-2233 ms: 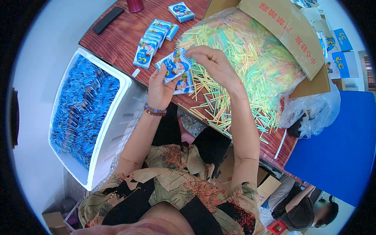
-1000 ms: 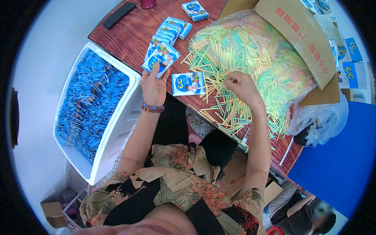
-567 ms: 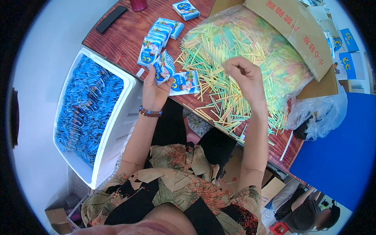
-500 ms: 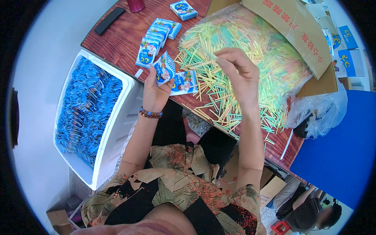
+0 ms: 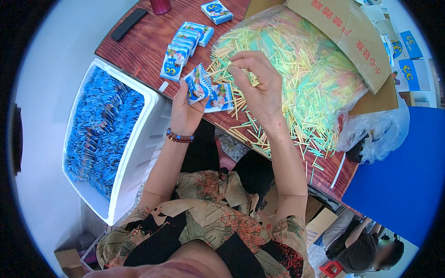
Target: Sorting and arranging small blue packets and yellow sticks on a table.
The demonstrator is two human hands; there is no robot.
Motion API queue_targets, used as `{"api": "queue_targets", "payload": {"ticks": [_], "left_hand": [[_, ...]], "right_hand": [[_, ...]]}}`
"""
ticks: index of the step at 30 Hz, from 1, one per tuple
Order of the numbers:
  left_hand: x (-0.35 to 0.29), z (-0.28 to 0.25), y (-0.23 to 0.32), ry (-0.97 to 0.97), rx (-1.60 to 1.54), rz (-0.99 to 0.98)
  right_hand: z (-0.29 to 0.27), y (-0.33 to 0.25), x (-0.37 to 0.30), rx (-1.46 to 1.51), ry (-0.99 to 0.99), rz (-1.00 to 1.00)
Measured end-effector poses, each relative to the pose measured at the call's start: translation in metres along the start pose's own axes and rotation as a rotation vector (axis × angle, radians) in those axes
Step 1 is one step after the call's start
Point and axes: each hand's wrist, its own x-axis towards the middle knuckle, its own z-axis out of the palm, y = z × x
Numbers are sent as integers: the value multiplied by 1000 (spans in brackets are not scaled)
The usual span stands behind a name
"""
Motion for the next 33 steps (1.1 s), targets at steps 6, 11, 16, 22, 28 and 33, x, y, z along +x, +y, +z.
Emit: {"api": "queue_targets", "payload": {"ticks": [6,11,16,22,28,33], "left_hand": [[2,2,-7,0,45,8],[2,1,-4,17,-4,65],[5,-13,1,56,-27,129],[11,-23,9,226,107,453],[11,-31,15,293,884,863],[14,-40,17,296,1375,716]], "right_hand": [[22,16,-2,-109,-80,-66],[27,27,10,-256,-311,-224],[50,21,4,100,-261,412],[93,47,22,191,-241,433],[139,82,66,-193,-343,136],[132,96,58,-278,-335,201]]}}
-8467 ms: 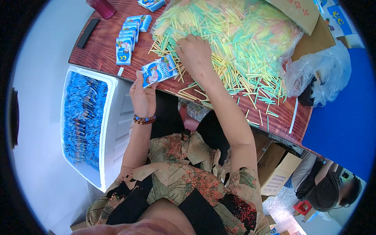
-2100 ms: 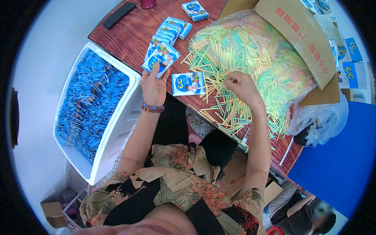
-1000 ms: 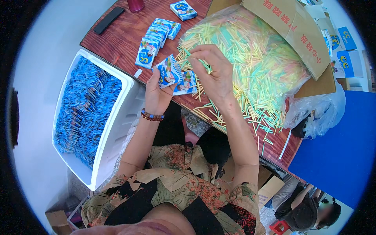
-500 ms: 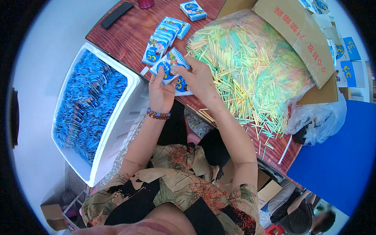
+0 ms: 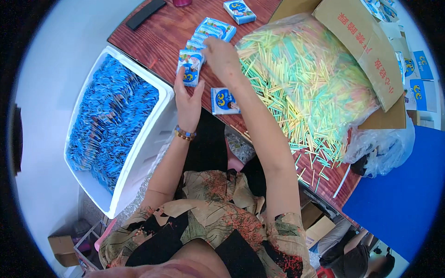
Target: Sorting and arranging small blue packets and yellow sticks on a table.
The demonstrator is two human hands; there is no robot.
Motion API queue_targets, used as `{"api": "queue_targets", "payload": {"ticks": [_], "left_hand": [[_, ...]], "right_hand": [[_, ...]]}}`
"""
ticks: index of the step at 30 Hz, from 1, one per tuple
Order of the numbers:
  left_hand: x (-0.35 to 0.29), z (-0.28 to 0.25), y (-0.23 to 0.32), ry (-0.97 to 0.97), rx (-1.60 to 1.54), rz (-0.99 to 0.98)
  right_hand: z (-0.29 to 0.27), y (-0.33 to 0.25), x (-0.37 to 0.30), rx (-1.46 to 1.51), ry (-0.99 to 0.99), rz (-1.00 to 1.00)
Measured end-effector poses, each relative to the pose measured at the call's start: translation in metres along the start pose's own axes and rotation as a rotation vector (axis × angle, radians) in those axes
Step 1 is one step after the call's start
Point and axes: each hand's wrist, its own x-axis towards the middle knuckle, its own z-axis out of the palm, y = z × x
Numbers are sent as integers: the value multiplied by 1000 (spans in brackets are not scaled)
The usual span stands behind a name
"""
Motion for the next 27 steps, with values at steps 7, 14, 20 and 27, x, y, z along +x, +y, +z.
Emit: {"api": "queue_targets", "payload": {"ticks": [7,14,20,27], "left_hand": [[9,-6,-6,-96,203,141],[9,-2,-16,-170,447,405],[18,-24,-12,-289,438,507],[-22,3,12,-248,679,462]], "right_hand": [[-61,-4,-94,-10,-28,18],[-49,30,-171,-346,-83,-379],[-57,49,-176,-251,-84,-383],[-69,53,-186,-449,64,-309]]}}
